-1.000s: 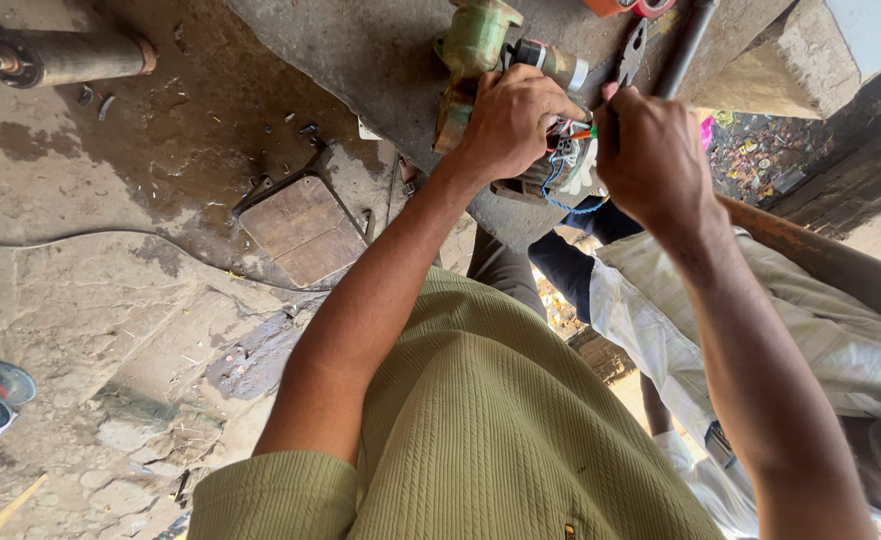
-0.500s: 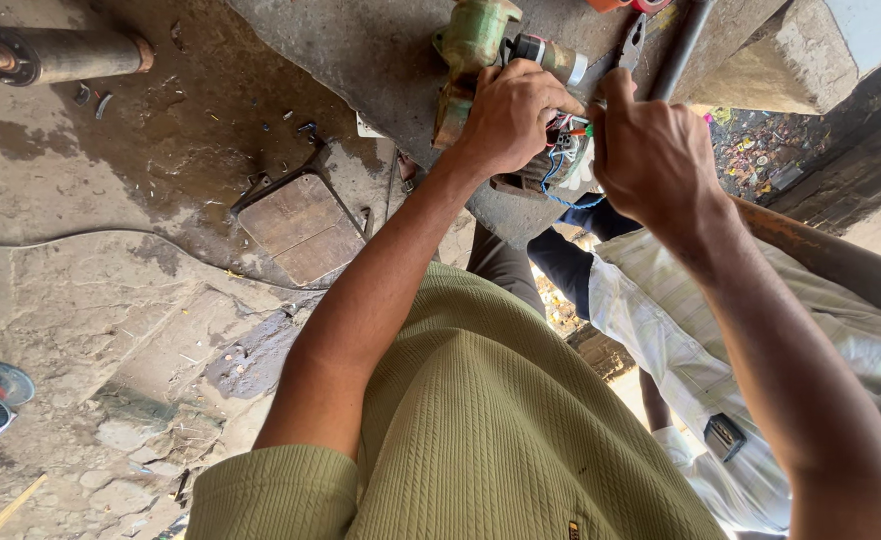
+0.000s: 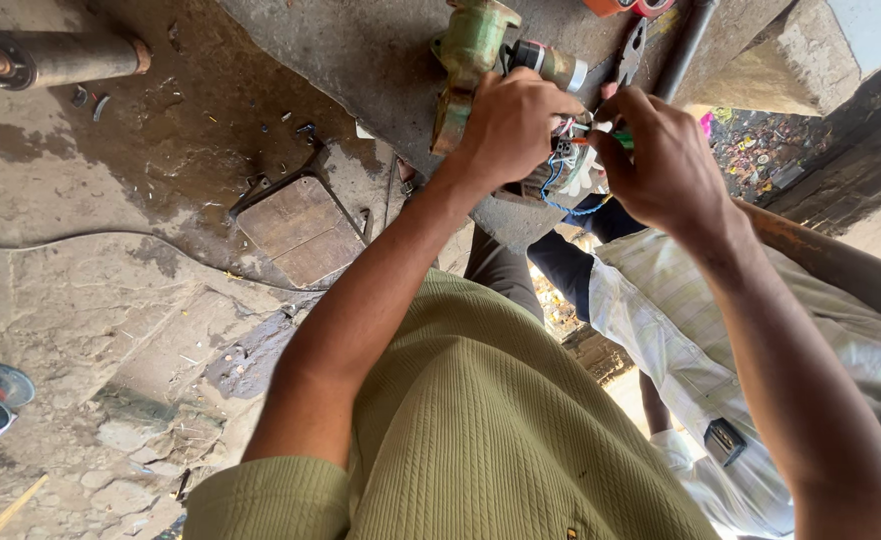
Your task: The person repairs an electrical motor by stripping wires with pliers, connecting them to terminals, and tightening screws with a screwdriver. They also handle a small container and a power strip during the process.
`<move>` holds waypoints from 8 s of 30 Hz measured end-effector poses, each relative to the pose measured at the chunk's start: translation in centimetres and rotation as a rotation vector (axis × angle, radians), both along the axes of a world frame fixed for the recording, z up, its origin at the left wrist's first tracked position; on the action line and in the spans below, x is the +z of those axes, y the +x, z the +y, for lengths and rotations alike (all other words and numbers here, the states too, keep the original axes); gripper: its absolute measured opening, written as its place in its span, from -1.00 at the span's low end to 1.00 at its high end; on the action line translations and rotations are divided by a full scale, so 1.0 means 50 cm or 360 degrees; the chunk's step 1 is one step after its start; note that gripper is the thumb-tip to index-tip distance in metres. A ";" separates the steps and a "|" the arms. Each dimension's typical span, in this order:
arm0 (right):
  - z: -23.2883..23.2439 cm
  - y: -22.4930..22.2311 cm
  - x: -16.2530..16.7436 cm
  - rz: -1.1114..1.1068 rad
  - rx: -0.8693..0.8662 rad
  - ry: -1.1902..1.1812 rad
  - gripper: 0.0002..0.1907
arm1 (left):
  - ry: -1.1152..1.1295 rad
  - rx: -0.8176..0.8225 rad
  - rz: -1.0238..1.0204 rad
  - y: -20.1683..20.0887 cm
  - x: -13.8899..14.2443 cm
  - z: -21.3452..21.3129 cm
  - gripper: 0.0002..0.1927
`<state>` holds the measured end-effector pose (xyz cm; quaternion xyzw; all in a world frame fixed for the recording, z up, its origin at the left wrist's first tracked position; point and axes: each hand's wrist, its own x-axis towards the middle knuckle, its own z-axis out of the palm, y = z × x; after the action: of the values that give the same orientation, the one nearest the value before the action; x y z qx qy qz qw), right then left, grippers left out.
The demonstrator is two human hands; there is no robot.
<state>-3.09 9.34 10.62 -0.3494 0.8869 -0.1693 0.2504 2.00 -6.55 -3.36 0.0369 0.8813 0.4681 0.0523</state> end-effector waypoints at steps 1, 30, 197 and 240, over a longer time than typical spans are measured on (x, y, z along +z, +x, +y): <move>-0.005 0.001 0.004 0.0005 -0.0016 0.0080 -0.77 | -0.0082 -0.0022 -0.0009 -0.008 0.009 0.000 -0.67; 0.084 -0.066 -0.092 -0.0206 -0.0284 -0.0074 -0.79 | 0.0118 -0.1282 -0.0351 -0.216 -0.049 -0.001 -0.85; 0.012 -0.009 -0.022 0.0409 0.0509 0.0614 -0.68 | -0.0722 -0.1095 -0.0696 -0.186 -0.007 0.064 -0.58; -0.028 0.000 -0.017 -0.0097 0.0179 0.0855 -0.70 | -0.0530 -0.1011 -0.0676 -0.173 0.015 0.041 -0.78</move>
<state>-3.10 7.92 9.78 -0.3138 0.8713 0.0757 0.3696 -6.66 -4.48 -2.59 0.2005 0.8595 0.2769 0.3800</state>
